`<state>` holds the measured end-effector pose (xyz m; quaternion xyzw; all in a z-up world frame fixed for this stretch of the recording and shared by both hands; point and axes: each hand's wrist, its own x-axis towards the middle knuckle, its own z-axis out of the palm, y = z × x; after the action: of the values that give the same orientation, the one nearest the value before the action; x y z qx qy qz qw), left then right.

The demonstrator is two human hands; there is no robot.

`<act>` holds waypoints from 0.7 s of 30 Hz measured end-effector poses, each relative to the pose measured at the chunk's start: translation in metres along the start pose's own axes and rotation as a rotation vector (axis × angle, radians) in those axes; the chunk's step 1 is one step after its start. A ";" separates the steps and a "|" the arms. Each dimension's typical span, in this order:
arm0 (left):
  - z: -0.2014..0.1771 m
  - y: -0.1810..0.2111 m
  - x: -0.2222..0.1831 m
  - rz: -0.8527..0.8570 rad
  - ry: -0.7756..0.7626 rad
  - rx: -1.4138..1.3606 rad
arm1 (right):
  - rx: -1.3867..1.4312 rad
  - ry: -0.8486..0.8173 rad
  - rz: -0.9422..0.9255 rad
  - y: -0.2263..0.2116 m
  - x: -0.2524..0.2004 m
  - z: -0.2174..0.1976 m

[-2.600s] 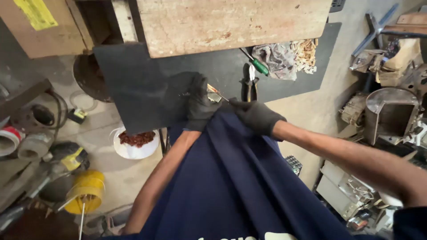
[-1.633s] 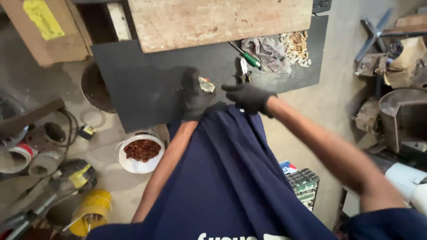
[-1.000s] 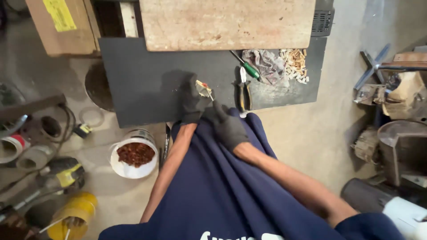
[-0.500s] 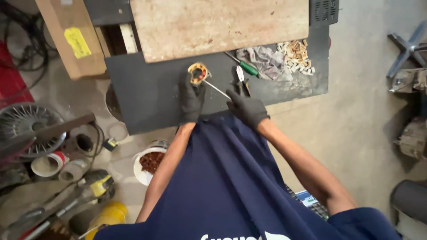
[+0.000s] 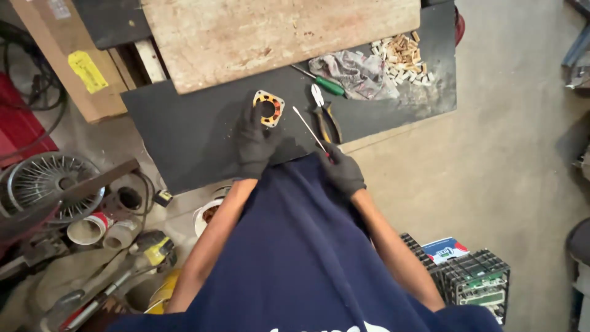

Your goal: Disassembling an electrical component to extract copper wiring using pliers and a screwdriver

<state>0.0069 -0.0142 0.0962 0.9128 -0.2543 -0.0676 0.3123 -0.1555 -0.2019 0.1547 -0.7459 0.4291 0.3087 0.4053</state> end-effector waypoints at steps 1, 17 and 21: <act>0.020 -0.007 0.004 -0.004 -0.004 0.003 | 0.001 -0.007 0.002 -0.004 0.000 -0.002; 0.006 -0.014 -0.005 -0.265 -0.345 -0.231 | 0.062 -0.092 0.024 -0.051 -0.045 -0.068; -0.019 -0.028 -0.010 -0.210 -0.439 -0.261 | 0.023 -0.134 -0.033 -0.068 -0.056 -0.074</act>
<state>0.0153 0.0203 0.0942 0.8497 -0.2090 -0.3279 0.3560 -0.1113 -0.2235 0.2589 -0.7256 0.3923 0.3463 0.4468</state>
